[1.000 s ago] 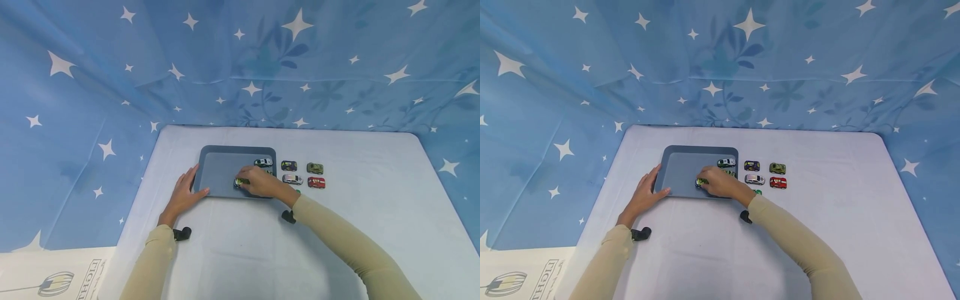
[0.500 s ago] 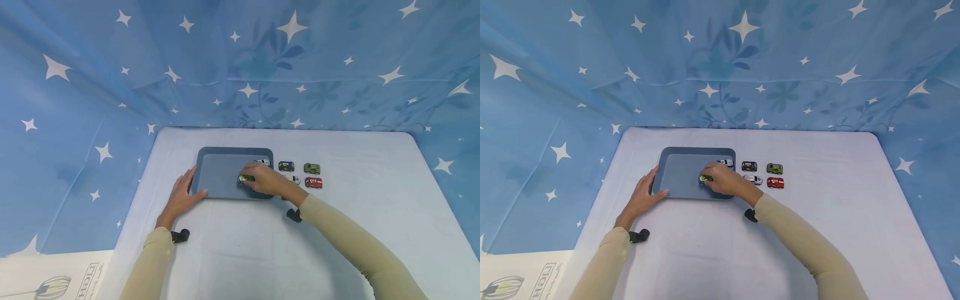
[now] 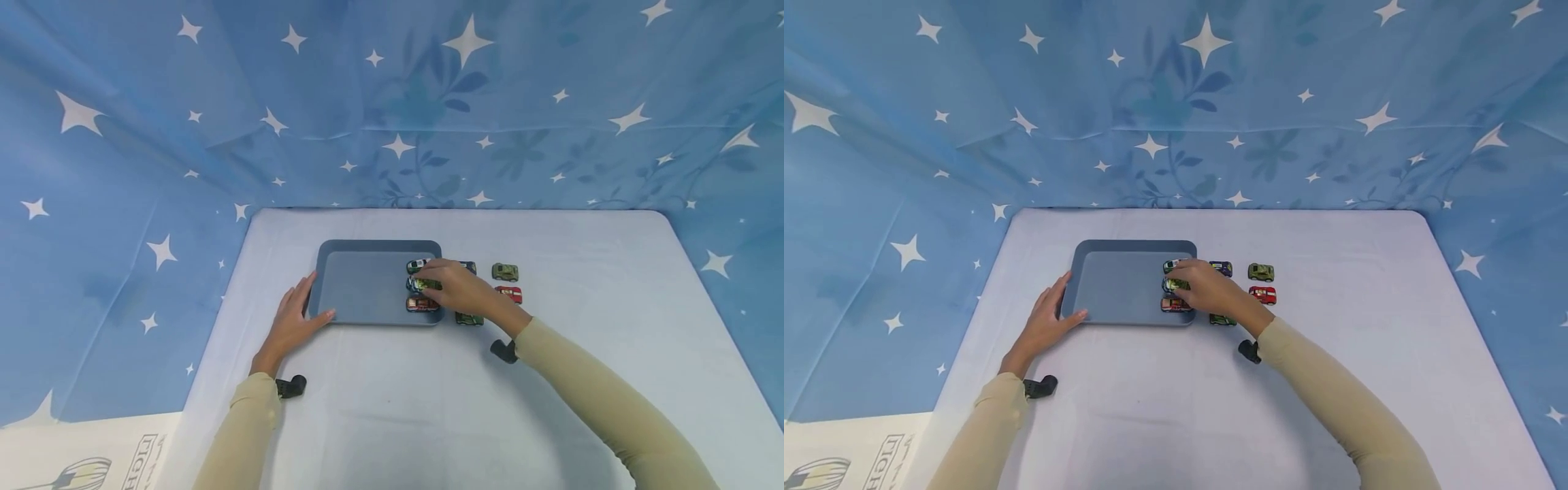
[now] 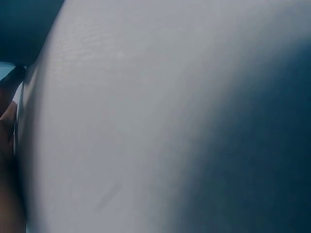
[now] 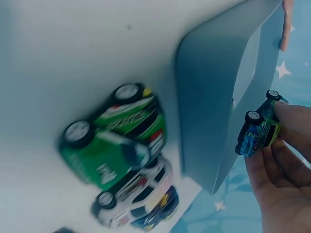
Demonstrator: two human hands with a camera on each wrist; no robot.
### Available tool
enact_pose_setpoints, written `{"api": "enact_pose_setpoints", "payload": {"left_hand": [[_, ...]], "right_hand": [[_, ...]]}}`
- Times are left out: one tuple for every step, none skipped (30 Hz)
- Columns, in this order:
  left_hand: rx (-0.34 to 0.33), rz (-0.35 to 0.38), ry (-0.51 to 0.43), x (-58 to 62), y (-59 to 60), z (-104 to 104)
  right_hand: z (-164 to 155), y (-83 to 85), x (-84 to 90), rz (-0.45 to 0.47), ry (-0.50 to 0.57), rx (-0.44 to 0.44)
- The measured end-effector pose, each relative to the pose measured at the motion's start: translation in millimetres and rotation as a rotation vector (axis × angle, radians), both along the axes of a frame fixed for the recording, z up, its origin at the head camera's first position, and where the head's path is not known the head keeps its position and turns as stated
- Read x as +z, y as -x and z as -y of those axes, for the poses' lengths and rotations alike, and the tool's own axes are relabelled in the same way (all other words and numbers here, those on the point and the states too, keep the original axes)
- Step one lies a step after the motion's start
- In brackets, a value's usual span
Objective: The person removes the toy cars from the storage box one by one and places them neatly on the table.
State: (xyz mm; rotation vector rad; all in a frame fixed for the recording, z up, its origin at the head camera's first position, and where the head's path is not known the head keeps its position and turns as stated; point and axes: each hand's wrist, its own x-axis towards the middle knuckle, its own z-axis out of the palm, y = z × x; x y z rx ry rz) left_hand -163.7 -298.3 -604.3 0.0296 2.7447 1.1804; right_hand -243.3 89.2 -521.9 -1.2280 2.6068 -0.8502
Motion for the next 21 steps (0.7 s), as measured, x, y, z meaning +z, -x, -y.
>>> {"api": "enact_pose_setpoints", "payload": {"left_hand": [[0.003, 0.001, -0.002, -0.1, -0.6, 0], [0.004, 0.002, -0.002, 0.1, -1.1, 0], [0.004, 0.005, -0.002, 0.2, -1.5, 0], [0.003, 0.004, -0.002, 0.3, -1.9, 1], [0.003, 0.004, -0.003, 0.6, -2.1, 1], [0.003, 0.003, -0.006, 0.9, -2.4, 1], [0.004, 0.003, -0.008, 1.0, -2.4, 1], [0.001, -0.001, -0.005, 1.3, -2.2, 2], [-0.001, -0.003, -0.002, 1.2, -1.9, 2], [-0.001, -0.005, 0.000, 1.2, -1.7, 2], [-0.001, -0.007, 0.002, 1.3, -1.4, 3], [-0.001, -0.009, 0.006, 1.2, -1.2, 3], [-0.004, -0.012, 0.012, 1.0, -0.7, 3], [-0.007, -0.016, 0.014, 0.8, -0.4, 3], [-0.005, -0.017, 0.014, 0.6, -0.3, 3], [-0.007, -0.020, 0.013, 0.4, 0.0, 3], [-0.009, -0.023, 0.014, -0.1, 0.4, 4], [-0.009, -0.023, 0.013, -0.5, 0.7, 4], [-0.009, -0.025, 0.012, -0.9, 1.1, 4], [-0.007, -0.025, 0.007, -0.8, 1.1, 3], [-0.005, -0.022, 0.004, -0.8, 1.3, 3]], "right_hand": [[-3, -0.4, 0.0, -0.002, -0.001, -0.006], [-6, -0.9, 0.1, -0.001, -0.003, -0.013], [-9, -1.5, 0.4, 0.001, -0.003, -0.018], [-12, -2.0, 0.1, -0.002, -0.008, -0.026], [-16, -2.3, 0.0, -0.001, -0.010, -0.035], [-19, -2.4, 0.0, 0.000, -0.010, -0.044], [-23, -2.5, 0.1, 0.000, -0.012, -0.053], [-26, -2.5, 0.1, 0.000, -0.012, -0.060], [-30, -2.8, 0.9, 0.002, -0.013, -0.068], [-33, -3.1, 1.6, -0.001, -0.017, -0.075], [-36, -3.5, 2.7, 0.000, -0.019, -0.083], [-39, -4.0, 3.2, 0.001, -0.024, -0.092], [-43, -4.6, 3.9, 0.004, -0.030, -0.103], [-46, -5.2, 4.3, 0.007, -0.032, -0.114], [-49, -5.9, 4.7, 0.008, -0.033, -0.121], [-52, -6.7, 4.6, 0.008, -0.036, -0.129], [-55, -7.4, 4.4, 0.008, -0.034, -0.135], [-58, -8.1, 4.1, 0.009, -0.034, -0.138], [-61, -8.8, 4.3, 0.006, -0.032, -0.135], [-63, -9.3, 3.9, 0.002, -0.032, -0.129], [-65, -9.9, 3.5, 0.002, -0.035, -0.126]]}}
